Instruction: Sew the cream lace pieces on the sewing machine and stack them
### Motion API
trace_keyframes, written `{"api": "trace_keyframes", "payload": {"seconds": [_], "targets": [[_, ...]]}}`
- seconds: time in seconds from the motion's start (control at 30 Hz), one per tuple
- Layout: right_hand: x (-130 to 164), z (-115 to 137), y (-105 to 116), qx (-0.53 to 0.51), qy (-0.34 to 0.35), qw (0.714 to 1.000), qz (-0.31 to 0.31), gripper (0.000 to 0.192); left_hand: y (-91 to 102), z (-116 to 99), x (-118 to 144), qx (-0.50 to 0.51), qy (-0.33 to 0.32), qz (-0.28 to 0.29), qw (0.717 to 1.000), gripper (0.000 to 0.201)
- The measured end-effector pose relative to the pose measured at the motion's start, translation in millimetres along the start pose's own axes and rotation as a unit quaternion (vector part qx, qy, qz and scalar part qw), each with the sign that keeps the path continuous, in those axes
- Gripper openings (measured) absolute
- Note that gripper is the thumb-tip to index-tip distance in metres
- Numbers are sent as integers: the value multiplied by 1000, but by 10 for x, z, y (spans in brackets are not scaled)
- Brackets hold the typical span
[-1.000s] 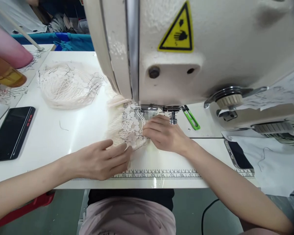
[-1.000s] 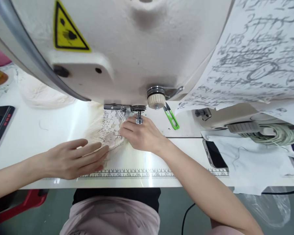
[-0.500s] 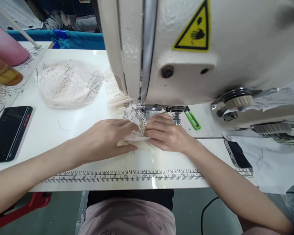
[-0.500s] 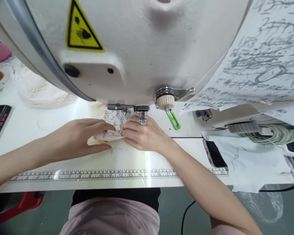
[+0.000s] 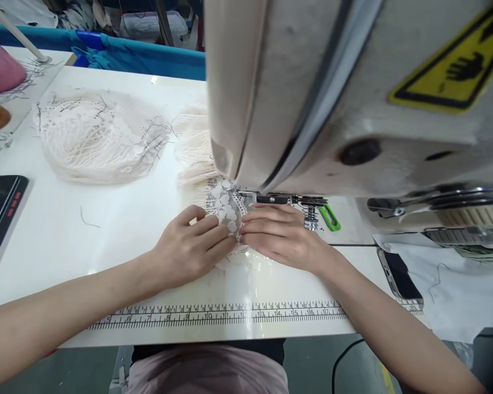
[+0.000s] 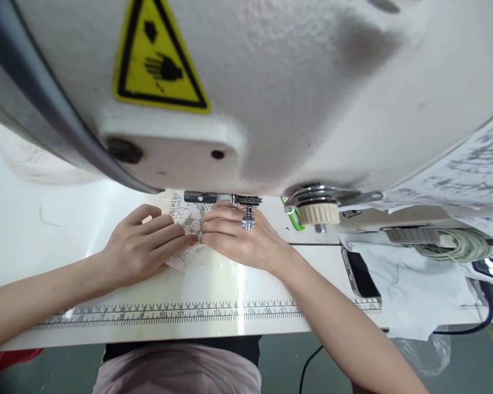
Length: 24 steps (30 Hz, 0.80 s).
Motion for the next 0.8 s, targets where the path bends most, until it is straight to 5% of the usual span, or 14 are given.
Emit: {"api": "trace_keyframes", "payload": {"seconds": [0.37, 0.8], "targets": [[-43, -1, 18, -35, -4, 999, 24, 15, -67, -1, 80, 68, 16, 47, 996, 28], [-73, -9, 41, -6, 22, 998, -56, 11, -89, -4, 49, 85, 29, 35, 995, 28]]}}
Point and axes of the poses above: each hand's wrist, its own x-axis away from the middle knuckle, its own y-axis out of the back of the hand, z = x × y, the point moved 1 cm from there along -x, towards the middle knuckle, and after that the axes turned 3 degrees about x, right-handed, at the moved point
